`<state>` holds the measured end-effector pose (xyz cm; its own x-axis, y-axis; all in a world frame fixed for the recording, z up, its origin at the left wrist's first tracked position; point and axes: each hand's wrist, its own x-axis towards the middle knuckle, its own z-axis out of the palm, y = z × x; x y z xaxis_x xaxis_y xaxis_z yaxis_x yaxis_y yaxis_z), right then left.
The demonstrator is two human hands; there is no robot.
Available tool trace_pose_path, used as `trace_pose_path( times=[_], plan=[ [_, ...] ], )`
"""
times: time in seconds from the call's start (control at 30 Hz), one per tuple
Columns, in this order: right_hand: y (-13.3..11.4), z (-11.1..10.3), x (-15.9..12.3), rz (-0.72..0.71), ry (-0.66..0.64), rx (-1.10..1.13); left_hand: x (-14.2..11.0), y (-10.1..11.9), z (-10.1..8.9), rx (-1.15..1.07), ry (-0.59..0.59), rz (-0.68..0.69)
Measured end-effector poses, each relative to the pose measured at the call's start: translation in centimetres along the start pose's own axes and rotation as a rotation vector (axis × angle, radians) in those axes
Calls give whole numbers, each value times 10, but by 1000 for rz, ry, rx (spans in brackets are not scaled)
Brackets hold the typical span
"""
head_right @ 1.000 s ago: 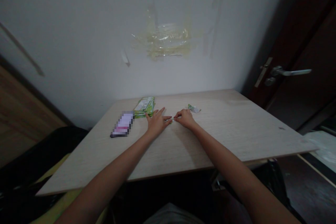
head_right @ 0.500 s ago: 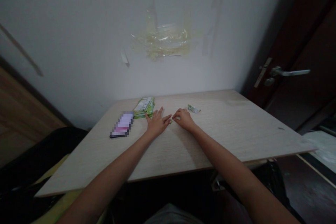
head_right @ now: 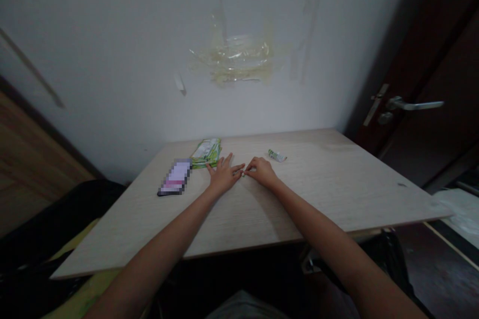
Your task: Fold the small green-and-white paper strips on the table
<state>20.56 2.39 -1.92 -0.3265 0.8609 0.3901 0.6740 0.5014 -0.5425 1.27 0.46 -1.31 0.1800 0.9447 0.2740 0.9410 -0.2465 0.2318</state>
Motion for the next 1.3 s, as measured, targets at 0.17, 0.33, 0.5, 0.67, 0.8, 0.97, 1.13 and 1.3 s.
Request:
trace_pose_path(
  times=[0.17,0.33,0.5,0.67,0.8,0.97,1.13,1.3],
  plan=[
    [1,1,0,-53,-17,-41,1,-3,0,-23,-46,-23],
    [3,0,-1,-119,-24,-23,2,-3,-3,-28,-22,-16],
    [4,0,0,-95,-30,-17,1,-7,-15,-28,72,51],
    [7,3,2,-81,-15,-12,-12,-13,-24,15,80,194],
    [9,3,2,-97,-18,-13,-23,-12,-22,68,108,213],
    [9,2,2,-100,-24,-11,-29,-7,-18,128,105,152],
    [8,2,1,-102,-28,13,-33,-4,-20,158,120,141],
    [10,3,1,-95,-26,23,-35,-4,-23,160,107,110]
  ],
)
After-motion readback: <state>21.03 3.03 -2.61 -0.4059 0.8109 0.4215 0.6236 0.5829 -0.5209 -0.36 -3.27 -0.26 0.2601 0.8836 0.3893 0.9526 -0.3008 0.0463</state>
